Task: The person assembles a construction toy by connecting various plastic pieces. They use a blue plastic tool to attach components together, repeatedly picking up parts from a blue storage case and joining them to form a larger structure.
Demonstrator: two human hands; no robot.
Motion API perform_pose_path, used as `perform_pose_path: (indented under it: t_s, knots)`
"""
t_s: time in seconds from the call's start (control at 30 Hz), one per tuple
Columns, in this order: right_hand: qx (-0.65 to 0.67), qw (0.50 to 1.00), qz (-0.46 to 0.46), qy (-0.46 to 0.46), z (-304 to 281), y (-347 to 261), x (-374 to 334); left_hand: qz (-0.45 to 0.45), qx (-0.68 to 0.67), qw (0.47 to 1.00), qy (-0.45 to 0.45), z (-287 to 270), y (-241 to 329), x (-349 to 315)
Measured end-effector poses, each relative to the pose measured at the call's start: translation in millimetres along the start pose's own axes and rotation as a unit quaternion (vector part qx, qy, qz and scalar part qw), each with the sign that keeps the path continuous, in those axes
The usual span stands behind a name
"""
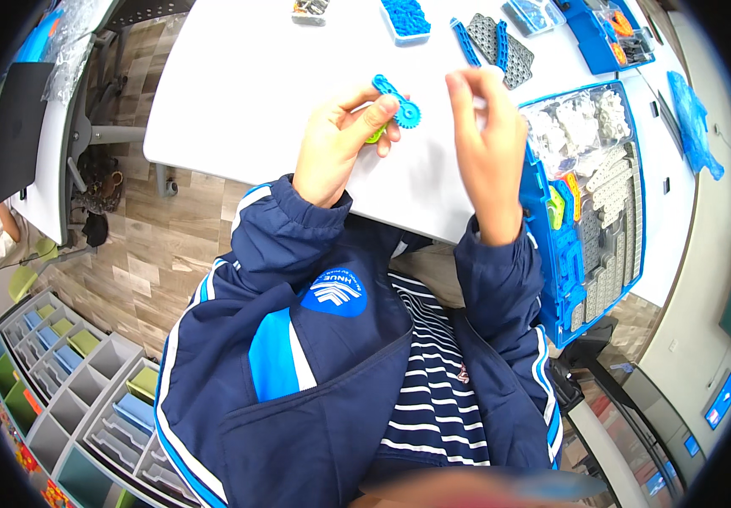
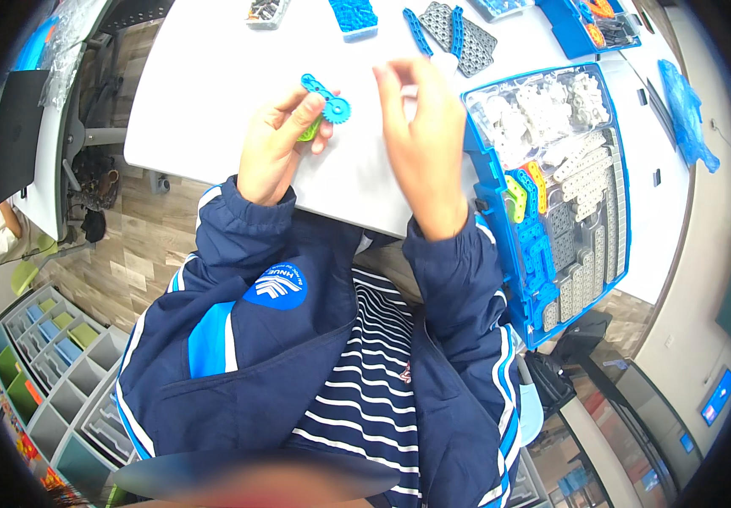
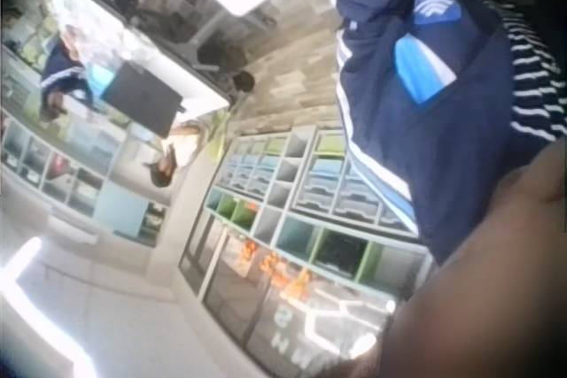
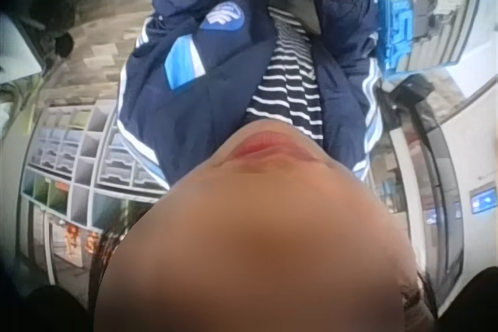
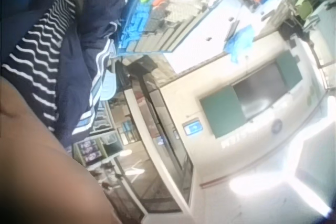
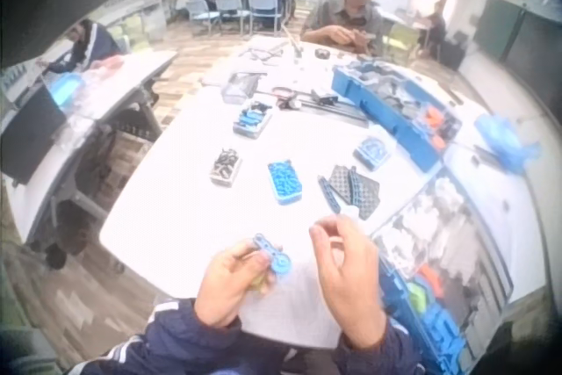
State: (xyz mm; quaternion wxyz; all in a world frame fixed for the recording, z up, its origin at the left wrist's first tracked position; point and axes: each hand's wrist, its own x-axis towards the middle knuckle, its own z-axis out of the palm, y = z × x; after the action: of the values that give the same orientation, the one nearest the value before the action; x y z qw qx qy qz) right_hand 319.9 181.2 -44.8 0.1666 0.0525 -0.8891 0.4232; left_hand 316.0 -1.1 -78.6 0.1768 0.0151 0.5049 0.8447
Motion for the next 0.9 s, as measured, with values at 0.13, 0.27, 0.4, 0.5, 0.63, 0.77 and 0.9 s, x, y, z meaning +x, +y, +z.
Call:
perform_pose_path:
  t_s: [0.13, 0.27, 0.4, 0.5, 0.63, 0.77, 0.9]
  knots:
    - [-0.36, 0.928, -0.027, 0.09, 35, 20, 41, 0.052, -0.032, 0.998, 0.003, -12, 4, 4]
    - [-0.412, 0.906, 0.062, 0.072, 42, 51, 54, 0.037, -0.037, 0.998, -0.019, -24, 12, 2]
    - [-0.374, 0.927, 0.033, 0.024, 30, 48, 51, 0.02, -0.06, 0.998, -0.031, -28, 14, 3]
    - [-0.3, 0.953, 0.028, 0.034, 12, 8, 44, 0.023, -0.065, 0.997, -0.044, -28, 14, 4]
    - [0.013, 0.994, 0.053, 0.092, -12, -48, 27, 0.025, -0.062, 0.997, -0.049, -27, 14, 4]
    - [0.377, 0.926, 0.018, 0.011, -1, -47, 28, 0.023, -0.037, 0.997, -0.061, -25, 14, 5]
    - [0.389, 0.921, -0.001, -0.003, 25, -33, 30, 0.027, -0.01, 0.998, -0.063, -23, 14, 4]
